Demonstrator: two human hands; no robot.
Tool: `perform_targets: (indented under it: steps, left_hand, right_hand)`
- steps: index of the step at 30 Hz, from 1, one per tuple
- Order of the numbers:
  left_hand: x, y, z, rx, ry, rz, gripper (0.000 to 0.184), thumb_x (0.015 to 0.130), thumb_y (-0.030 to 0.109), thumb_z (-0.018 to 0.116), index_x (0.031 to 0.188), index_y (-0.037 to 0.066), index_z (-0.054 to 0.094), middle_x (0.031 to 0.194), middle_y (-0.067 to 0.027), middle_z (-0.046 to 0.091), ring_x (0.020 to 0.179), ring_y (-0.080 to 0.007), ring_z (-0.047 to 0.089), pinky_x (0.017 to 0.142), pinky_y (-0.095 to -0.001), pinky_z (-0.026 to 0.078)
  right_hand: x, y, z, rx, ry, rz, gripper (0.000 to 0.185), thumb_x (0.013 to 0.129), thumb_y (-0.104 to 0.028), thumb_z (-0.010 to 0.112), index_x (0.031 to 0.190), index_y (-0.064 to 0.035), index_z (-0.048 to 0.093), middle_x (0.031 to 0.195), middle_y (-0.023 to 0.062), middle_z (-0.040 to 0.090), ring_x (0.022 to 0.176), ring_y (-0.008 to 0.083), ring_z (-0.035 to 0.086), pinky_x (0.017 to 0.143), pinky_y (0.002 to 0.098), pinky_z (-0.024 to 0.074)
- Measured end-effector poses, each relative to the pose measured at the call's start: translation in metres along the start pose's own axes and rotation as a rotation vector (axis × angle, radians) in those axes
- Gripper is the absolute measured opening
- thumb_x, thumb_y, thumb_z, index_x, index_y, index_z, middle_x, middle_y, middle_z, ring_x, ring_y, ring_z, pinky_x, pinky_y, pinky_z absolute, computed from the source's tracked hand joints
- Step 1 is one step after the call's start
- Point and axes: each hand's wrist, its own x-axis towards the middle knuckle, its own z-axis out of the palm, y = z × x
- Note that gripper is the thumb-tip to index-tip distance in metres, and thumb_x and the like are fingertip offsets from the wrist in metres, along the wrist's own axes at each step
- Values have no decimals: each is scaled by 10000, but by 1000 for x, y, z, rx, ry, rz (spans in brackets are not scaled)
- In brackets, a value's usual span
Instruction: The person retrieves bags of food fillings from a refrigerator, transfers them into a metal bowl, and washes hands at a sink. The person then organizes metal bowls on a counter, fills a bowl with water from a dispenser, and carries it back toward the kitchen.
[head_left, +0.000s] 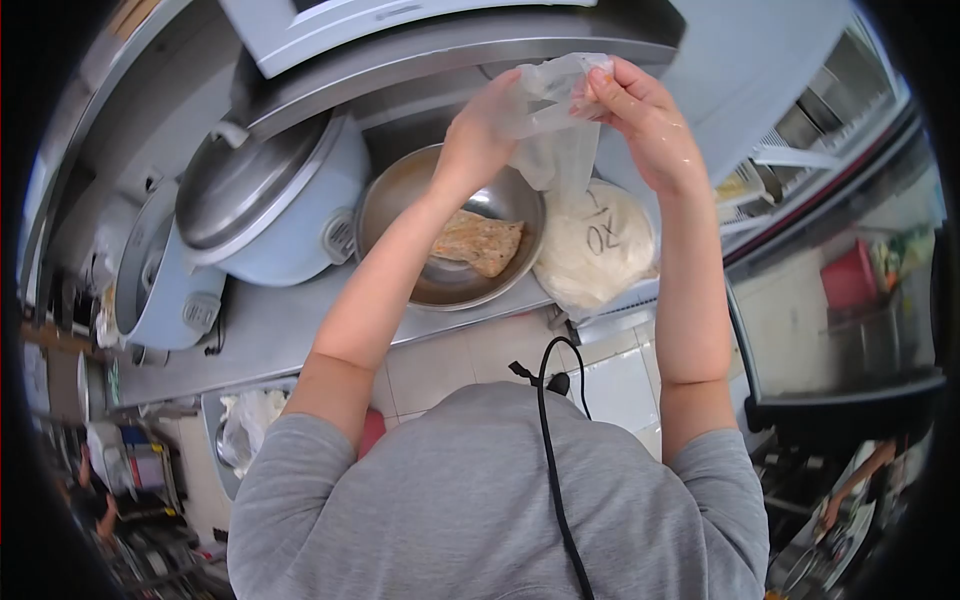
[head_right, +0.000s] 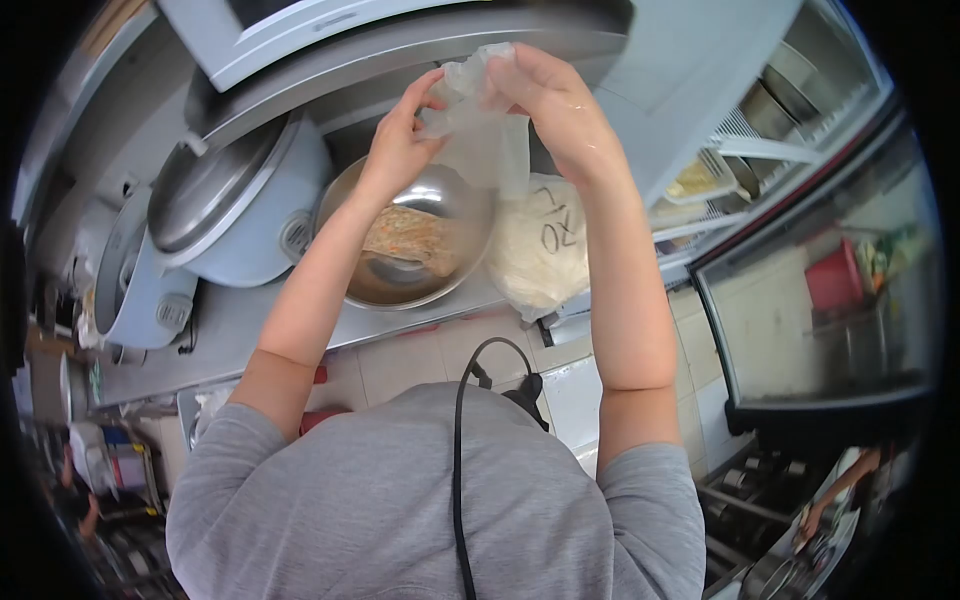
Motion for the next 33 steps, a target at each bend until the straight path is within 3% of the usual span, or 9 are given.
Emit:
perform_targets:
  steps: [2, 7, 11, 13, 17, 20, 24, 29, 33]
  left_hand:
    - [8, 17, 20, -9, -23, 85, 560, 613, -104, 446, 1103, 162, 488, 839, -48, 521, 716, -197, 493, 630, -264, 407]
    - [3, 21, 93, 105, -196, 168, 565, 614, -107, 388, 1088, 179, 502, 875, -77, 508, 772, -242, 518, 663, -304, 414]
    - [-14, -16, 155, 626, -470, 228, 504, 646, -41, 454, 1108, 158, 485, 1009, -107, 481, 911, -276, 484, 763, -339, 417]
    - [-24, -19, 174, 754, -723, 71, 509, 672, 47, 539, 1161, 136, 431, 1106, -141, 437, 1050, -324, 391, 869, -398, 346]
    - [-29, 22, 191, 783, -615, 105, 680, 588, 187, 700, 1188, 96, 392, 1205, -158, 371, 1156, -352, 276, 954, -421, 233]
    - [-34, 49, 200, 599, -531, 93, 563, 615, 140, 671, 1126, 84, 442, 1145, -178, 407, 1091, -351, 339, 909, -404, 285]
    - [-54, 85, 220, 400, -598, -64, 353, 629, 88, 645, 961, 38, 536, 1029, -158, 493, 968, -323, 443, 821, -365, 363]
    - [-88, 110, 257, 216, -734, -243, 214, 648, 67, 624, 847, 10, 570, 833, -138, 566, 787, -292, 542, 705, -326, 425]
    - [-123, 101, 280, 216, -848, -404, 214, 656, 80, 632, 850, 14, 574, 830, -134, 566, 752, -269, 556, 669, -309, 438]
  right_hand:
    - [-22, -3, -27, -151, 37, 9, 250, 828, -276, 478, 857, -39, 554, 819, 12, 559, 754, 101, 503, 749, 252, 377]
    - [-107, 27, -96, -407, 179, 231, 328, 817, -308, 491, 923, -6, 564, 852, 33, 577, 781, 115, 517, 710, 254, 402]
    - [-196, 76, -177, -484, 243, 580, 366, 792, -347, 521, 927, -10, 569, 808, 36, 586, 767, 122, 536, 649, 248, 423]
    - [-240, 121, -219, -413, 394, 695, 366, 765, -351, 549, 884, -7, 583, 757, 38, 581, 718, 131, 540, 614, 253, 419]
    - [-328, 246, -297, -461, 614, 966, 370, 690, -368, 607, 796, -13, 609, 682, 84, 591, 624, 193, 562, 577, 297, 432]
    - [-376, 352, -326, -649, 596, 940, 373, 664, -373, 612, 800, -25, 618, 769, 170, 603, 714, 278, 585, 665, 350, 449]
    - [-374, 444, -343, -591, 591, 1183, 405, 694, -378, 568, 818, 6, 608, 850, 217, 577, 834, 340, 551, 737, 390, 432]
    - [-314, 516, -370, -612, 745, 1142, 379, 726, -356, 536, 855, -7, 605, 862, 195, 583, 836, 339, 550, 744, 389, 431]
    - [-274, 585, -387, -562, 777, 1078, 339, 730, -297, 541, 899, -7, 585, 904, 214, 564, 887, 338, 533, 766, 395, 426]
